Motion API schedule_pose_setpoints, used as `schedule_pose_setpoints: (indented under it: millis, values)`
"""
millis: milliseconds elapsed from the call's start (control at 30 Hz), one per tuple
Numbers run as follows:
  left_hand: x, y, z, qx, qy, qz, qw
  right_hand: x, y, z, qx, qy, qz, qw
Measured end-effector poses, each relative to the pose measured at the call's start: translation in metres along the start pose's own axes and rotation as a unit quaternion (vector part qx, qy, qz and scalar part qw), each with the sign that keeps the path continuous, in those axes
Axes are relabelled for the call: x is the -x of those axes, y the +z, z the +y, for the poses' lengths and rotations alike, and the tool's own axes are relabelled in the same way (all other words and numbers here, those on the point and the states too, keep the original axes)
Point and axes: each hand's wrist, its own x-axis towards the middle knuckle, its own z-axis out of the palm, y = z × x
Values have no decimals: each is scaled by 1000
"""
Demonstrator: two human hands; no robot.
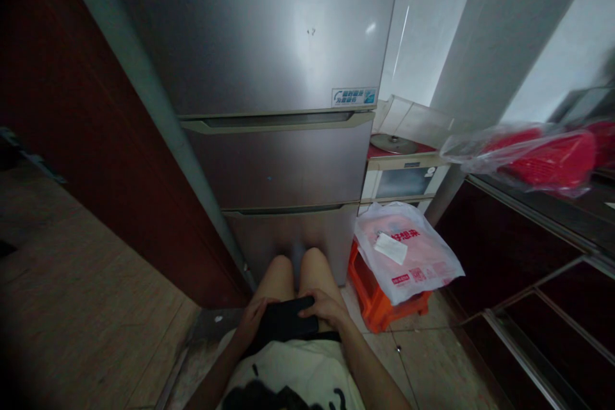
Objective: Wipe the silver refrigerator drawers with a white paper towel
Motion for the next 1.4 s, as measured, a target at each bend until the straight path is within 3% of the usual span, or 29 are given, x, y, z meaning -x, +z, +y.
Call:
schedule_pose_setpoints:
  millis: [333,867,1400]
  values:
    - [-1,-1,-3,10,-4,0,1000,-4,0,5,5,-8,4,1000]
    - [-2,1,-10,28,-12,3,1000,7,2,-14,-10,-35,-58,998]
    - [-1,0,-8,8,3,4,1000,4,2,-8,13,-37,-33,999]
